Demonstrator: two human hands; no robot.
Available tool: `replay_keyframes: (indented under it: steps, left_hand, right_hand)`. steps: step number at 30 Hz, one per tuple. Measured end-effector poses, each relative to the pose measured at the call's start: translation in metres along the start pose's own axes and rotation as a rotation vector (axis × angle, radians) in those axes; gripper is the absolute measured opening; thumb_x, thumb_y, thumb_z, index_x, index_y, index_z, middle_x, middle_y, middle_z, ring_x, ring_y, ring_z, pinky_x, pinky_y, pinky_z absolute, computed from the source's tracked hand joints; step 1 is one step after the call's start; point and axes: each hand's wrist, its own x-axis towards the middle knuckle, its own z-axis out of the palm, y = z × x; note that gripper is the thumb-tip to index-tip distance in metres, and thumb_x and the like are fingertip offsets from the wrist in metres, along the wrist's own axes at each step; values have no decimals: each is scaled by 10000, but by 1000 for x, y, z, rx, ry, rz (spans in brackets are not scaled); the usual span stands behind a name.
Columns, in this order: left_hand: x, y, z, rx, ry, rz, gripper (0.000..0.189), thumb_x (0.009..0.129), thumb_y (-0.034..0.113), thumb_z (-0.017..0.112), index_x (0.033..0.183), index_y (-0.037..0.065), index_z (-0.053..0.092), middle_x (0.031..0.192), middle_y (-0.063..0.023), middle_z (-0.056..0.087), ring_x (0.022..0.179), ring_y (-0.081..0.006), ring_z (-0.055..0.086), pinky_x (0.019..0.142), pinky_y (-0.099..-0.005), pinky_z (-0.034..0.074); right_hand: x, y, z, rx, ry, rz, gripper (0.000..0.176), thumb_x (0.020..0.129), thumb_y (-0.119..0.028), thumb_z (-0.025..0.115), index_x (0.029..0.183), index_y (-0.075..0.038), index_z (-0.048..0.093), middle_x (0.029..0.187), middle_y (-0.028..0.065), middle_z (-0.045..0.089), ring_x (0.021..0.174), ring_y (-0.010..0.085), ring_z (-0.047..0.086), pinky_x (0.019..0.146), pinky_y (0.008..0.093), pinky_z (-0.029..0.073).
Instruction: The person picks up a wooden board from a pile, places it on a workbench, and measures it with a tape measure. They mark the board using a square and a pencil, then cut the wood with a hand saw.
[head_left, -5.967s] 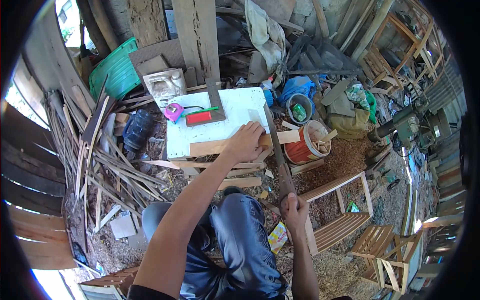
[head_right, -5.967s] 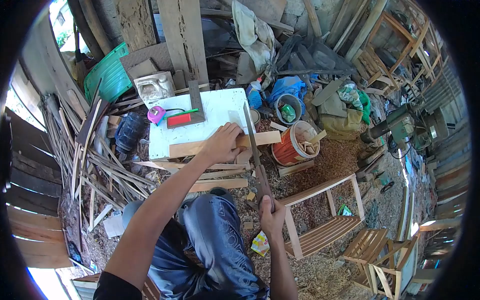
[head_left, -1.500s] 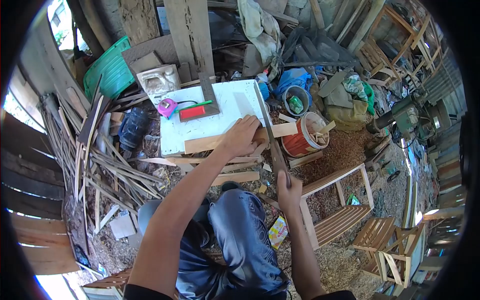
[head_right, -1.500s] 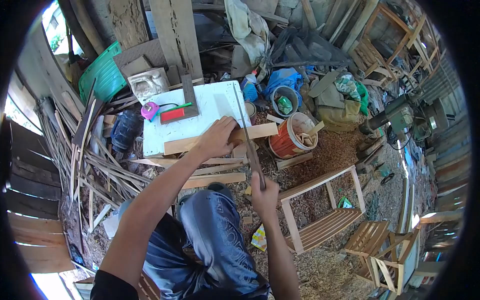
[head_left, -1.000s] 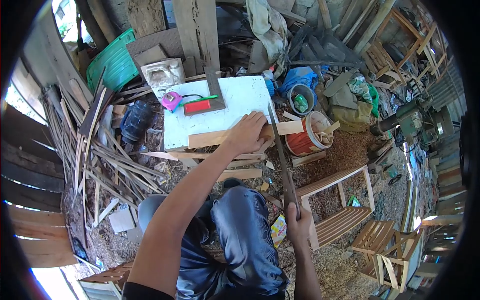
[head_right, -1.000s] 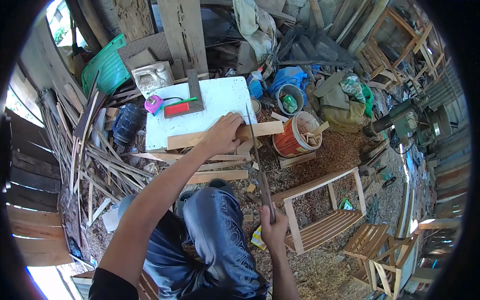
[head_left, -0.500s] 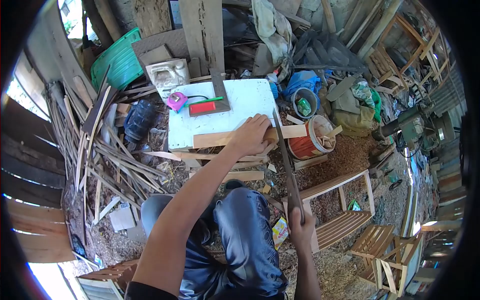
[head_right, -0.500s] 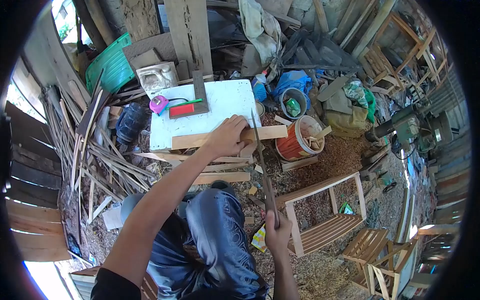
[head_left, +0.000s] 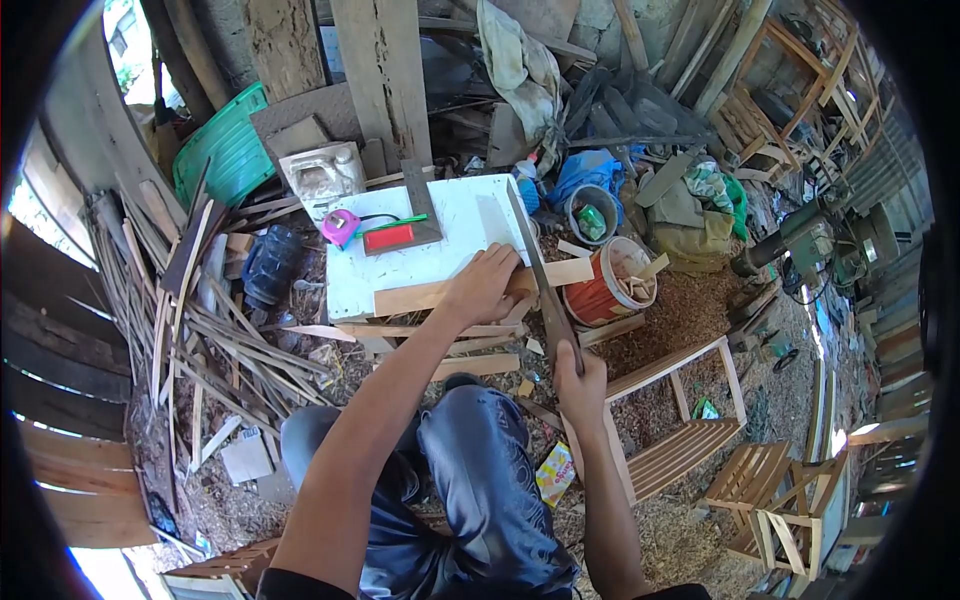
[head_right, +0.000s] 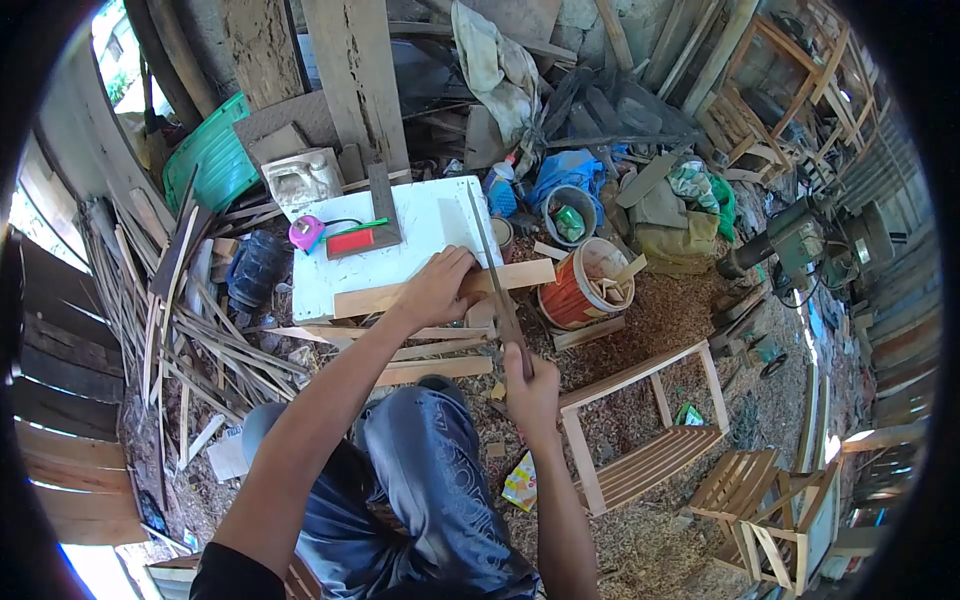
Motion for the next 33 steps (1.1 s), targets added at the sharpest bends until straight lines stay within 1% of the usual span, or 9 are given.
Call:
replay_keyframes:
  steps: [5, 8, 11, 16, 19, 22, 24, 27, 33]
  left_hand:
    - [-3, -1, -1, -6, 22, -26, 399, 740, 193, 707, 1016, 2, 494, 1005, -149, 508, 995, -331, 499, 879, -413, 430]
    - [-4, 1, 0, 5, -11, -5, 394, 736, 190, 706, 1014, 12, 493, 1008, -145, 508, 1003, -324, 501, 886, -405, 430]
    - [-2, 2, -1, 38, -16, 10, 404, 730, 194, 711, 1014, 9, 490, 1008, -144, 508, 1005, -322, 502, 882, -402, 431]
    - [-1, 2, -1, 33, 3, -27, 434, 726, 209, 721, 1021, -5, 487, 1019, -150, 511, 1006, -327, 505, 883, -410, 429]
    - [0, 3, -2, 24, -25, -61, 436, 727, 209, 722, 1026, -3, 487, 1030, -154, 513, 1006, -332, 506, 888, -413, 427]
    - [0, 2, -2, -7, -11, -73, 433, 726, 205, 720, 1027, -2, 487, 1031, -159, 515, 1009, -336, 506, 894, -415, 425]
    - [-2, 1, 1, 0, 23, -66, 436, 724, 207, 721, 1028, -1, 487, 1030, -161, 516, 1014, -336, 506, 898, -414, 425]
    - [-4, 0, 2, 6, 23, -52, 442, 719, 205, 724, 1029, -1, 486, 1033, -165, 518, 1025, -336, 507, 906, -411, 424]
    - [0, -1, 3, 36, -24, -61, 416, 686, 158, 701, 1014, 1, 497, 1039, -152, 517, 1042, -313, 501, 899, -407, 426]
  right_hand:
    - [-87, 5, -32, -97, 39, 41, 435, 949, -288, 563, 635, 10, 529, 533, -36, 423, 523, 48, 361, 456, 285, 270]
    - [-94, 16, -41, -101, 41, 104, 434, 949, -290, 564, 636, 9, 538, 530, -37, 426, 521, 47, 360, 452, 285, 272]
    - [-61, 5, -25, 23, 56, 134, 445, 949, -292, 561, 618, 2, 520, 521, -39, 409, 511, 48, 347, 448, 292, 267]
    - [14, -6, 6, 13, -5, 6, 464, 950, -290, 553, 600, 6, 482, 510, -35, 383, 497, 59, 333, 449, 302, 270]
    - [3, 0, 4, -73, -4, -55, 464, 949, -289, 554, 604, 15, 489, 508, -26, 383, 499, 65, 343, 453, 303, 278]
    - [-40, 18, -12, -70, 11, 38, 448, 942, -279, 566, 609, 15, 504, 505, -12, 396, 504, 69, 357, 456, 309, 287]
    - [-72, 9, -26, -215, 17, 31, 426, 934, -265, 578, 622, 20, 525, 506, -4, 415, 511, 66, 370, 458, 311, 294]
    - [-88, 6, -27, -134, 81, 56, 408, 929, -254, 585, 635, 25, 538, 501, -2, 413, 509, 62, 372, 457, 304, 291]
    - [-11, 8, 1, -66, 55, -2, 455, 944, -285, 561, 618, 27, 506, 497, -7, 374, 502, 68, 336, 453, 313, 272]
